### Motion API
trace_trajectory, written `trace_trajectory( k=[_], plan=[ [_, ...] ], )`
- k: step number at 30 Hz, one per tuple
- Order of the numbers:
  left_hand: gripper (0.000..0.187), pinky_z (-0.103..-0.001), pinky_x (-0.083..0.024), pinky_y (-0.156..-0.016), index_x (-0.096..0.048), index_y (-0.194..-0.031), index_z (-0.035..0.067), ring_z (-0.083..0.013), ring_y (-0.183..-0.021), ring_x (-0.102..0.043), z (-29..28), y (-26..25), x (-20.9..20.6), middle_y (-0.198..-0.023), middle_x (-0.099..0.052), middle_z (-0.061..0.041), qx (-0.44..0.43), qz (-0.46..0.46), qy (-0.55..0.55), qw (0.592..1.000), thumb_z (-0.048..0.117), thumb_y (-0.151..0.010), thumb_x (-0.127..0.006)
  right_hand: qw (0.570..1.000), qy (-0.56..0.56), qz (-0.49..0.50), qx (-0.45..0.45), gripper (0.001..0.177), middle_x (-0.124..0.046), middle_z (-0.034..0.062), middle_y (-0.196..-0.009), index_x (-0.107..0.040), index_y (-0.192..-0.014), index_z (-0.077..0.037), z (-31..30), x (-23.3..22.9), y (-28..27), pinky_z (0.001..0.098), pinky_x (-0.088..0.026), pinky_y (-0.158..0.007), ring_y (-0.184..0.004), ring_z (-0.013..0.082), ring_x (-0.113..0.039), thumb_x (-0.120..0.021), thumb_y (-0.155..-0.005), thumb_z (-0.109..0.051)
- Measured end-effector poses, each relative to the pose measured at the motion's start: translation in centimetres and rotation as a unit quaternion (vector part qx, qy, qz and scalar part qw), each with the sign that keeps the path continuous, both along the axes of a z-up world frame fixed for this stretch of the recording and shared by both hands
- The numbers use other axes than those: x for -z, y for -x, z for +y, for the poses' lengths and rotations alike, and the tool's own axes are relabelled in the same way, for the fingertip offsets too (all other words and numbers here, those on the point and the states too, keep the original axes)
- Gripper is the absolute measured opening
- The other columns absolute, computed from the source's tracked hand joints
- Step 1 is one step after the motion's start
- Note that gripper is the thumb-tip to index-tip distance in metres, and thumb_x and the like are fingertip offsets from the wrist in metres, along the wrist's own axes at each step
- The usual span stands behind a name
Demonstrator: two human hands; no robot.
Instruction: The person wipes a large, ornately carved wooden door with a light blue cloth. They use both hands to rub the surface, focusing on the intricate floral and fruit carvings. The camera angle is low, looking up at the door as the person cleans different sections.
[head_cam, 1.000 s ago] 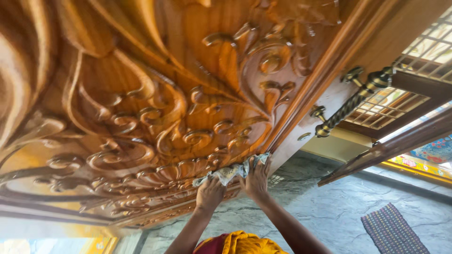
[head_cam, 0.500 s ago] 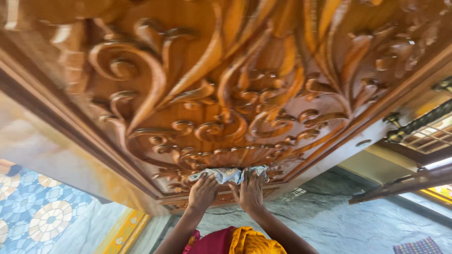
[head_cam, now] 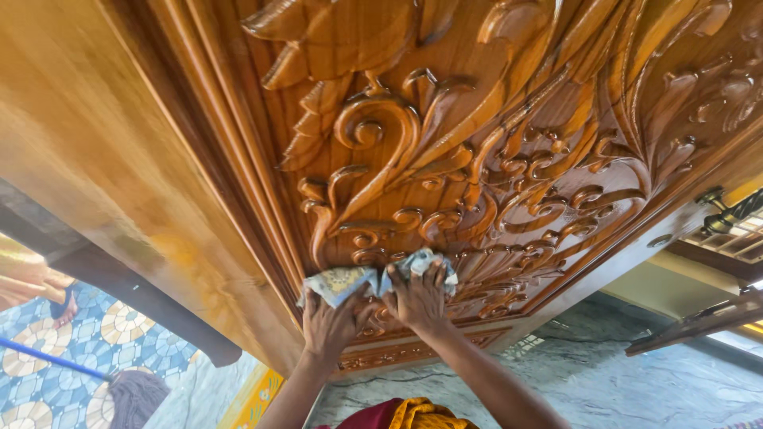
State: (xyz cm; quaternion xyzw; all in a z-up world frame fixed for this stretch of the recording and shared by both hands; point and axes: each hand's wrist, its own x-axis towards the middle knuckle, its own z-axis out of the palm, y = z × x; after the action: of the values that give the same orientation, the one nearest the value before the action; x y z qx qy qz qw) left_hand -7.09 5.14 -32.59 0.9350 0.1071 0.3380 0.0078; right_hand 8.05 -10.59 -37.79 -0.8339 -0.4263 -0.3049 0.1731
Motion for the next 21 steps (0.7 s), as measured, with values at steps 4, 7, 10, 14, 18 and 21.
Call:
trace_trajectory(
  k=[4,7,10,14,18,21],
  plan=[
    [0.052,-0.072,-0.027,-0.107,-0.065,-0.131,0.037,-0.0301,-0.112,-0.065,2.8,-0.1,-5.6,-0.117,-0.073,-0.004,-0.029,0.000,-0.016,0.999,0.067,-0.090,-0.055,0.997,0.069,0.018,0.027,0.066,-0.039,0.0248,-0.141,-0.046,-0.149,-0.029,2.3,-6.9,-0.7,0.0795,0.002,-0.113,-0.143,0.0585,-0.016,-0.045,-0.094,-0.067],
    [0.050,-0.072,-0.022,-0.116,-0.063,-0.134,0.032,-0.0282,-0.123,-0.059,4.2,0.5,-10.0,-0.128,-0.068,-0.002,-0.019,-0.099,-0.053,0.993,0.064,-0.097,-0.054,0.996,0.045,-0.071,0.033,0.072,-0.029,0.0219,-0.158,-0.044,-0.154,-0.030,4.3,-12.9,-0.2,0.0745,0.011,-0.115,-0.148,0.0527,-0.002,-0.035,-0.098,-0.074],
    [0.053,-0.072,-0.015,-0.118,-0.062,-0.141,0.032,-0.0283,-0.131,-0.051,5.2,1.1,-15.9,-0.138,-0.060,-0.001,-0.031,-0.108,-0.093,0.989,0.063,-0.099,-0.054,0.983,-0.061,-0.174,0.004,0.076,-0.014,0.0240,-0.167,-0.033,-0.161,-0.025,6.0,-20.1,0.9,0.0744,0.013,-0.121,-0.155,0.0465,0.012,-0.032,-0.104,-0.075],
    [0.060,-0.070,-0.010,-0.120,-0.055,-0.154,0.031,-0.0347,-0.141,-0.043,6.4,2.8,-24.4,-0.151,-0.050,-0.005,-0.027,-0.138,-0.095,0.986,0.061,-0.102,-0.049,0.982,-0.058,-0.173,0.052,0.079,-0.017,0.0229,-0.168,-0.016,-0.165,-0.029,7.2,-30.5,2.9,0.0718,0.010,-0.123,-0.157,0.0464,0.007,-0.027,-0.103,-0.076],
    [0.063,-0.069,-0.002,-0.120,-0.051,-0.156,0.031,-0.0505,-0.152,-0.018,8.2,3.8,-31.5,-0.166,-0.033,-0.018,-0.039,-0.172,-0.086,0.981,0.068,-0.108,-0.035,0.973,-0.070,-0.215,0.046,0.075,-0.017,0.0283,-0.168,-0.015,-0.166,-0.031,8.3,-38.4,5.3,0.0698,0.005,-0.126,-0.155,0.0505,0.001,-0.033,-0.109,-0.077],
    [0.073,-0.067,0.003,-0.122,-0.048,-0.164,0.032,-0.0440,-0.156,-0.006,9.6,5.1,-35.0,-0.172,-0.022,-0.012,-0.055,-0.185,-0.064,0.979,0.071,-0.106,-0.027,0.967,-0.087,-0.239,0.025,0.075,-0.018,0.0285,-0.169,-0.015,-0.168,-0.030,9.9,-42.3,7.3,0.0697,0.003,-0.127,-0.155,0.0524,-0.001,-0.037,-0.111,-0.074]
  ],
)
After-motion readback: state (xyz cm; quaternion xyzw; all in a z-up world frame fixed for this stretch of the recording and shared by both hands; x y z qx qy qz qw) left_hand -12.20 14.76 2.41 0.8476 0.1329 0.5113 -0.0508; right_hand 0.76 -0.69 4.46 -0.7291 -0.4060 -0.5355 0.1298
